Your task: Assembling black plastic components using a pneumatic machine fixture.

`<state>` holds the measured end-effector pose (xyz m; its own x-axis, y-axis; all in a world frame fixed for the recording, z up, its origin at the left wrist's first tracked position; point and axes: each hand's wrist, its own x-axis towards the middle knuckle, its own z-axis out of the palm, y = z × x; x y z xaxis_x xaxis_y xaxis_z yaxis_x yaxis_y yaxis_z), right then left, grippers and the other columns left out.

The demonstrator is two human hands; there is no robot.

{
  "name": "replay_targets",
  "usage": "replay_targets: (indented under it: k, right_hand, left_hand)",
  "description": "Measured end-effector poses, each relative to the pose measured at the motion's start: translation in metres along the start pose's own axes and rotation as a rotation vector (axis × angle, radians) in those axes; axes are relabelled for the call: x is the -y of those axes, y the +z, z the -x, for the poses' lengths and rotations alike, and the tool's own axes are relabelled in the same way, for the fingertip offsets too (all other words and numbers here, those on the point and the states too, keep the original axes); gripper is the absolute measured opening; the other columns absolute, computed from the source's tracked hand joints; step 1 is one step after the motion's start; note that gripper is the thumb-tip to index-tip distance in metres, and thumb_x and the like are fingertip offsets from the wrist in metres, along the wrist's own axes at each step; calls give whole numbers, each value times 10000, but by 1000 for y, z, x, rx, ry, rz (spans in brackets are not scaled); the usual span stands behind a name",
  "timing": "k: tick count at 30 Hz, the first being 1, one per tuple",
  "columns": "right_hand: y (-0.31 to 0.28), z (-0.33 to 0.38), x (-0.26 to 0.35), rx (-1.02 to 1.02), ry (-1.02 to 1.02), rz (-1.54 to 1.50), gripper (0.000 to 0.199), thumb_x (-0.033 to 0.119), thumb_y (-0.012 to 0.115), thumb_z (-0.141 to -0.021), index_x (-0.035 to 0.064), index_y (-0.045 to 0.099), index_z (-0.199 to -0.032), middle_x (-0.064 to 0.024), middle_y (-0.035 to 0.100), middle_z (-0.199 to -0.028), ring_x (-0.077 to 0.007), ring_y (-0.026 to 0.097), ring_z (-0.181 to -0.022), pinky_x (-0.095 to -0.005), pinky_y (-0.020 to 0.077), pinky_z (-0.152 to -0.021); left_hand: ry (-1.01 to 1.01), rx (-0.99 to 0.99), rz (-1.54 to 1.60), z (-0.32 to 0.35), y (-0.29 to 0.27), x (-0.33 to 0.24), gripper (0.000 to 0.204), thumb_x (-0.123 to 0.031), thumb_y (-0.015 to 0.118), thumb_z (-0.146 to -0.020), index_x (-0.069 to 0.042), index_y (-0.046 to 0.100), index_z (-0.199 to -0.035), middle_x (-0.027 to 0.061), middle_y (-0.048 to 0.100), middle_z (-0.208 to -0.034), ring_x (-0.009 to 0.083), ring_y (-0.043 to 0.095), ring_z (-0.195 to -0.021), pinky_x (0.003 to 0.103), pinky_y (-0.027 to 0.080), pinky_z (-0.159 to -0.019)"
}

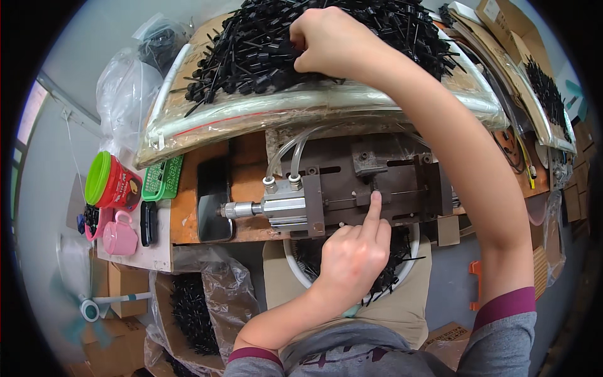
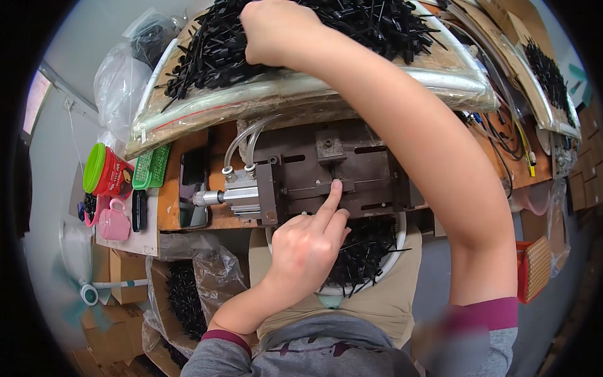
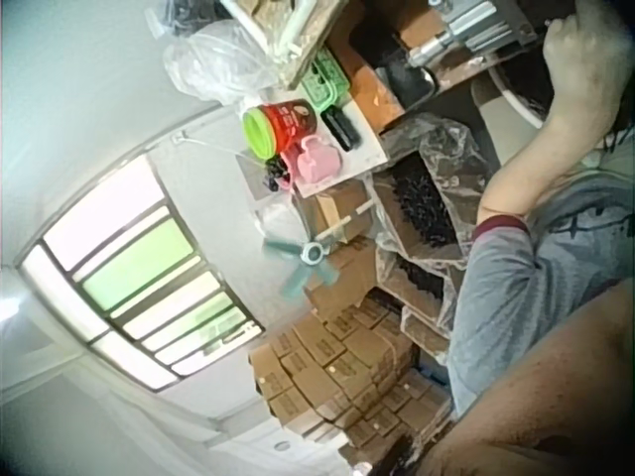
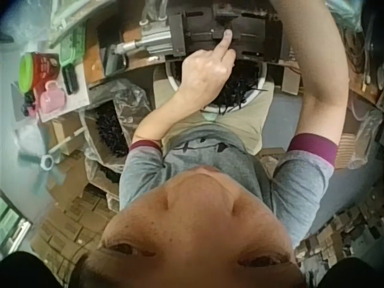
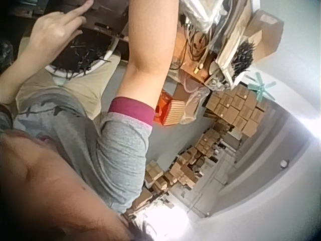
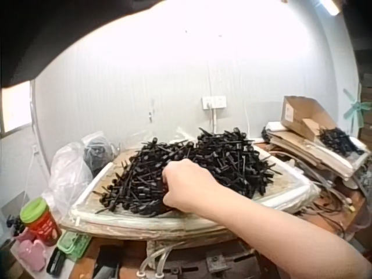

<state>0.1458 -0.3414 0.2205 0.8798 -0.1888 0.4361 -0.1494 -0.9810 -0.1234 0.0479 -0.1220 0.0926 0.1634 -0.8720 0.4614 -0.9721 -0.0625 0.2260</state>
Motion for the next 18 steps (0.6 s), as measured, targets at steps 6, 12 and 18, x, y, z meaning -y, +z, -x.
replay_targets:
  k: [6, 12, 18]
  right_hand:
    - [-33, -7, -29, 64, 269, -225, 264, 194, 800, -730, -51, 724, -794, -167, 682, -680, -252, 656, -631, -375, 535, -654]
    - [-54, 2, -53, -75, 506, -815, 148, 20, 734, -860, -83, 651, -925, -108, 641, -767, -157, 589, -635, -282, 498, -587]
    - [-72, 43, -46, -192, 473, -1220, 193, 9, 698, -925, -107, 627, -1063, -119, 657, -909, -138, 644, -724, -254, 574, -659]
  left_hand:
    - [6, -8, -19, 2, 1, 3, 245, -128, 803, -721, -41, 661, -901, 220, 669, -1288, 193, 651, -561, 292, 534, -580]
    - [15, -3, 12, 2, 0, 4, 248, -139, 815, -731, -51, 664, -908, 206, 669, -1295, 199, 659, -571, 288, 539, -585]
    - [6, -51, 376, 4, -27, 9, 343, -139, 854, -744, -42, 685, -1027, 192, 675, -1294, 192, 680, -632, 265, 568, -638]
